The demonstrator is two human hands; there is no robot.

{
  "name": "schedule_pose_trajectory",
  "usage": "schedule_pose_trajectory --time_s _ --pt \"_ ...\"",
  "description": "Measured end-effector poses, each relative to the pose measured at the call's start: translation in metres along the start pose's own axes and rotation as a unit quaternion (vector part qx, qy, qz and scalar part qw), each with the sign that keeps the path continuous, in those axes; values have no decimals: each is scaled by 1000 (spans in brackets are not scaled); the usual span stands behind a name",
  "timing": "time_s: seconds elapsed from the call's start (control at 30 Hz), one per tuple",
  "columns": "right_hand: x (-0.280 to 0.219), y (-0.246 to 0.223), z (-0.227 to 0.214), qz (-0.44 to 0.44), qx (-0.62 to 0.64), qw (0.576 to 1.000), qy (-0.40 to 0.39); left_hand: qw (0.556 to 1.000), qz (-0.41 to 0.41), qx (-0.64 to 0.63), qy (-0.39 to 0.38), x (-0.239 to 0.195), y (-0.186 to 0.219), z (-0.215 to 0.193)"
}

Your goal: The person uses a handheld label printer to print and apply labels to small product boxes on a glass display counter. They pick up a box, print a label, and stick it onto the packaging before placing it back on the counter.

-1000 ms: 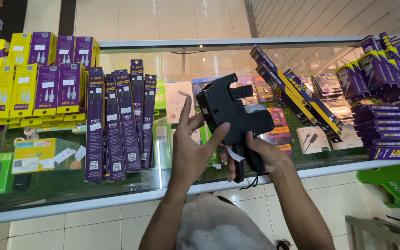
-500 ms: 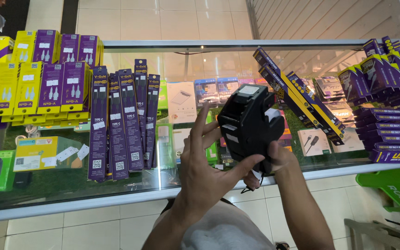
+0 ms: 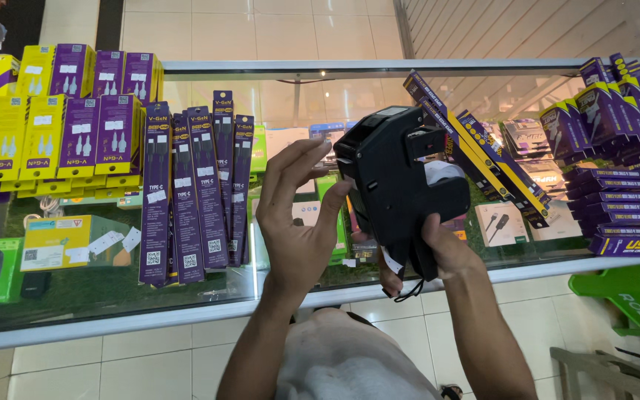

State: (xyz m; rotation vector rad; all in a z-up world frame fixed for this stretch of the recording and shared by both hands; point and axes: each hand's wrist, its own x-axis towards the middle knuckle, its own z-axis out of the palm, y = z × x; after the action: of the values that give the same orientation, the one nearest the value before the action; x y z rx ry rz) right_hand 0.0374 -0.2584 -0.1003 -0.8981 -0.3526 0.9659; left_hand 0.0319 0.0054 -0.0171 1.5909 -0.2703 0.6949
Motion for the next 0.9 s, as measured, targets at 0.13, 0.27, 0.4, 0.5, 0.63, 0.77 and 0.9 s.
schedule_pose_trajectory --time_s 0.13,0.27,0.4,0.5,0.63,0.77,0.9 --pt "9 -10 18 -64 -74 995 33 1000 -16 -10 2 -5 3 0" --pt "4 -3 1 -101 -115 988 -37 999 41 -11 1 -9 9 -4" --pt "-12 17 -40 -109 -109 982 -109 995 92 -25 -8 -14 11 -5" --pt "-13 12 -38 -81 -159 981 -82 990 138 -14 -13 -18 2 -6" --pt "-17 18 -59 13 -26 992 -122 990 139 -30 -19 -17 10 -5" --pt "-19 16 -49 -75 -99 985 -117 986 166 0 -2 -15 15 -2" --pt "-18 8 -35 -102 -110 984 -92 979 203 31 -16 -19 11 -3"
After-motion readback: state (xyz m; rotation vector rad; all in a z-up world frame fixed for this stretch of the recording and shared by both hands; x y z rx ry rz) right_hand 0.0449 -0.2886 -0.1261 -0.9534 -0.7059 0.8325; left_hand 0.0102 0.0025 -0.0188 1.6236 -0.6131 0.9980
